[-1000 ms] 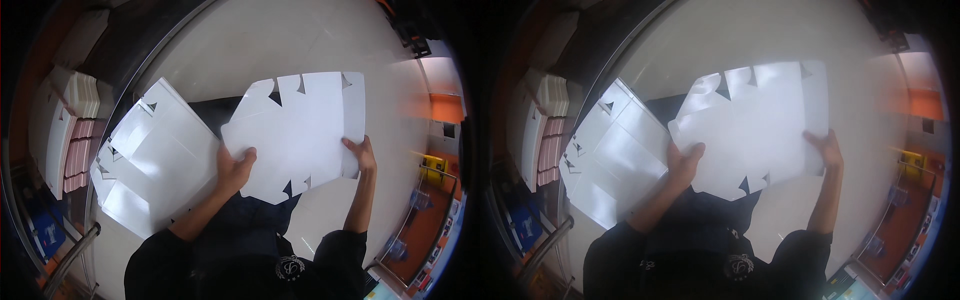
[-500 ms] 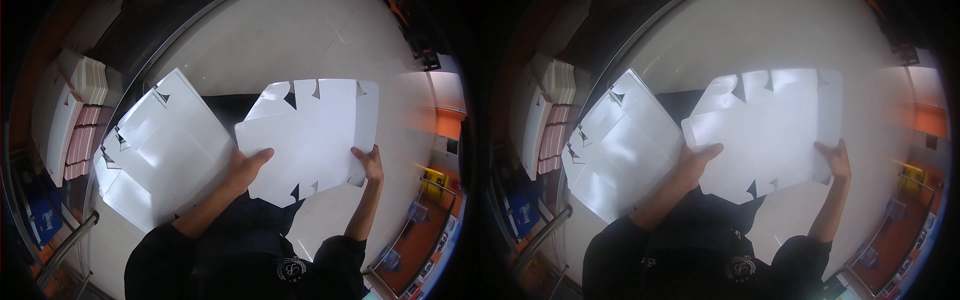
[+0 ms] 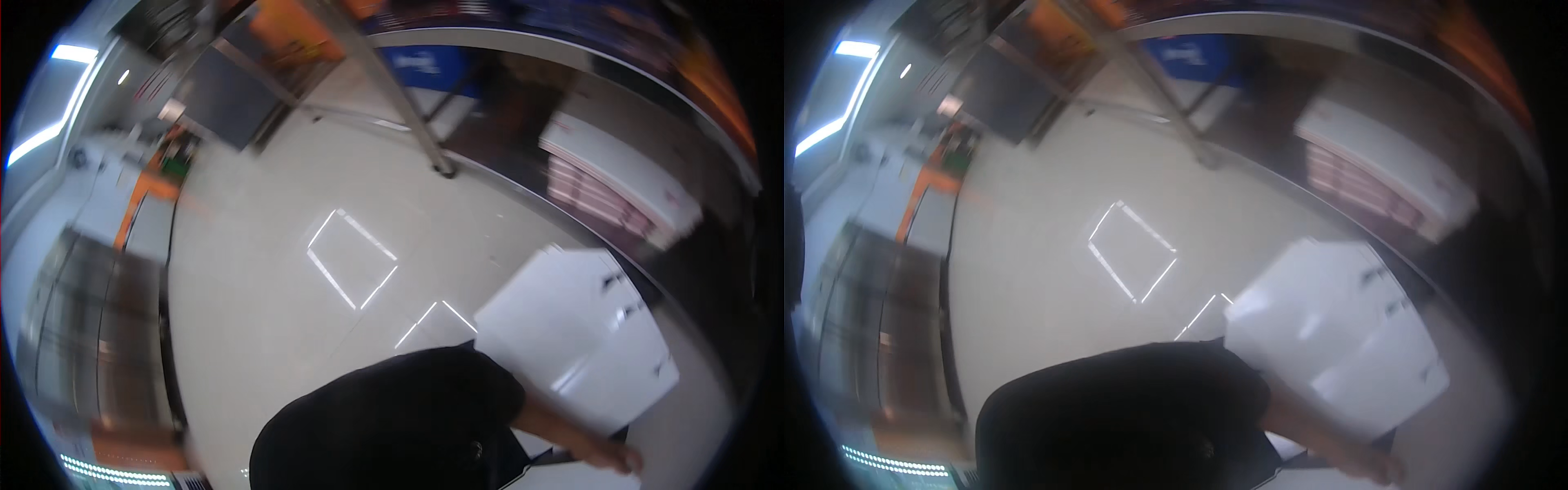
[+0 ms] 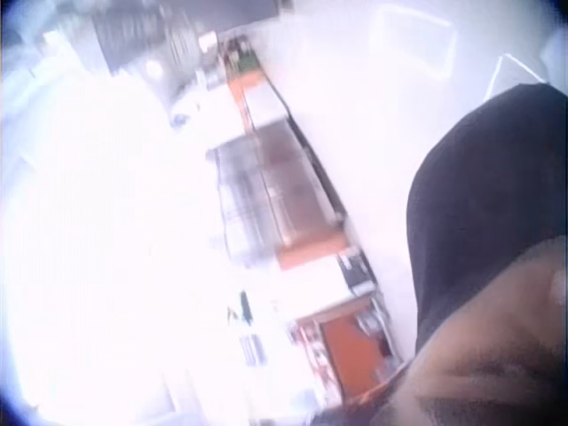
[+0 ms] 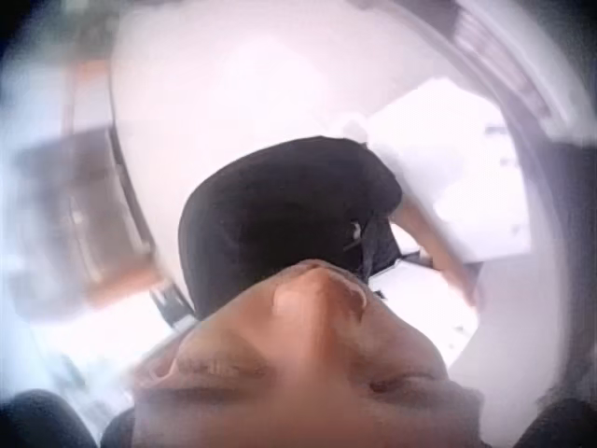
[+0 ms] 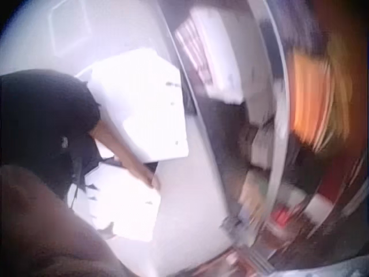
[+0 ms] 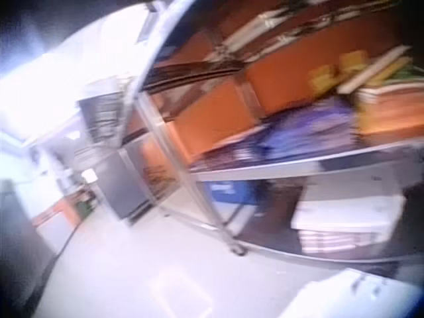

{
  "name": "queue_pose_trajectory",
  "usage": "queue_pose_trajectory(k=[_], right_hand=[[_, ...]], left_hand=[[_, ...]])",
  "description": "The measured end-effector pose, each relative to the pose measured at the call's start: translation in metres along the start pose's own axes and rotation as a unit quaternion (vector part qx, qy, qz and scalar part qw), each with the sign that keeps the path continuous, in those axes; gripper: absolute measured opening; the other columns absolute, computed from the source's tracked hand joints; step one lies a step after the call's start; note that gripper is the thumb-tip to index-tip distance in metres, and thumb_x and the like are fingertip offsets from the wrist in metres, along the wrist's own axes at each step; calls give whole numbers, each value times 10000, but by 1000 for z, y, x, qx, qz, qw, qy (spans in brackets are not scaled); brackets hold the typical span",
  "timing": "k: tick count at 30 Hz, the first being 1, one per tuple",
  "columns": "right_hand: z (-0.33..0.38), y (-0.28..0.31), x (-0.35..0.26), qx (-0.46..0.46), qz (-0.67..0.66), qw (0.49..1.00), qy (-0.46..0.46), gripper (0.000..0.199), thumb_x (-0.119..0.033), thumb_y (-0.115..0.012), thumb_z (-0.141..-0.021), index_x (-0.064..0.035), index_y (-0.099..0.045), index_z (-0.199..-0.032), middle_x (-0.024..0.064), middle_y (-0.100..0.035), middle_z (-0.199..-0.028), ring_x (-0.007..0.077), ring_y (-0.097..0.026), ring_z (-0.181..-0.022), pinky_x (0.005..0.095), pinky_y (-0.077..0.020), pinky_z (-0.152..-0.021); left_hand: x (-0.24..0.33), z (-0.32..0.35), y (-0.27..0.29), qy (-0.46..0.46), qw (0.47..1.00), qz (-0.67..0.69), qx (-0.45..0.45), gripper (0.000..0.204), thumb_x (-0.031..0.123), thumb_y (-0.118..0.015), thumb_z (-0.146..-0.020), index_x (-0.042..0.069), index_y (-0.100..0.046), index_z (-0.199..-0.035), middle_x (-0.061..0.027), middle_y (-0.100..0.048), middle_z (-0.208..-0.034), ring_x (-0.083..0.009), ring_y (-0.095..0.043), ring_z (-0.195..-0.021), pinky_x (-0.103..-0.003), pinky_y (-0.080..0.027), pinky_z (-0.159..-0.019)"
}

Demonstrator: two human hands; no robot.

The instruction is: The person picks up flat-packed white cardboard boxes from a shelf and sits on the floor to assemble them. They fold the flaps and tabs to form the box shape, then insert a red printed box into the white one. The person repeats this process with multiple boxes, stacking the assembled units.

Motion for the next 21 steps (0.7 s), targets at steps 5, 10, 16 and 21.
queue_pose_trajectory(k=[5,10,16,21], right_hand=[[-45,-45,-51,-74,-4,989,129,470,-195,-648,-832,54,-525,-1211,163,-608,-1121,264,-560,-1040,388,-430,-934],[-73,-54,-57,-98,3,984,147,483,-211,-641,-839,50,-518,-1227,167,-595,-1147,268,-546,-1069,392,-416,-954],[-76,-49,-53,-103,5,981,162,500,-231,-632,-847,45,-509,-1245,172,-579,-1178,273,-528,-1103,397,-398,-977],[-63,-36,-46,-100,8,981,165,513,-247,-624,-854,41,-502,-1261,176,-566,-1204,277,-513,-1132,400,-383,-997]], left_hand=[[-102,-37,15,-184,967,-62,168,365,382,-542,-943,58,-654,-1068,-79,-647,-1061,-175,-582,-989,-307,-470,-842],[-74,-42,20,-153,976,-36,148,323,284,-549,-943,-12,-627,-1047,-121,-639,-1002,-186,-587,-927,-333,-485,-800],[-58,-24,15,-144,976,-42,155,318,268,-576,-922,-16,-616,-1061,-129,-634,-1013,-194,-594,-926,-339,-493,-796],[-47,13,-1,-125,977,-41,167,321,254,-598,-905,-20,-607,-1072,-135,-629,-1023,-201,-601,-925,-344,-499,-794]])
Point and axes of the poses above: each hand's wrist, its own z-axis away from the middle knuckle, its own y-axis out of the back of the hand, x = y × z, the point moved 1 cm from there along -z, towards the middle knuckle
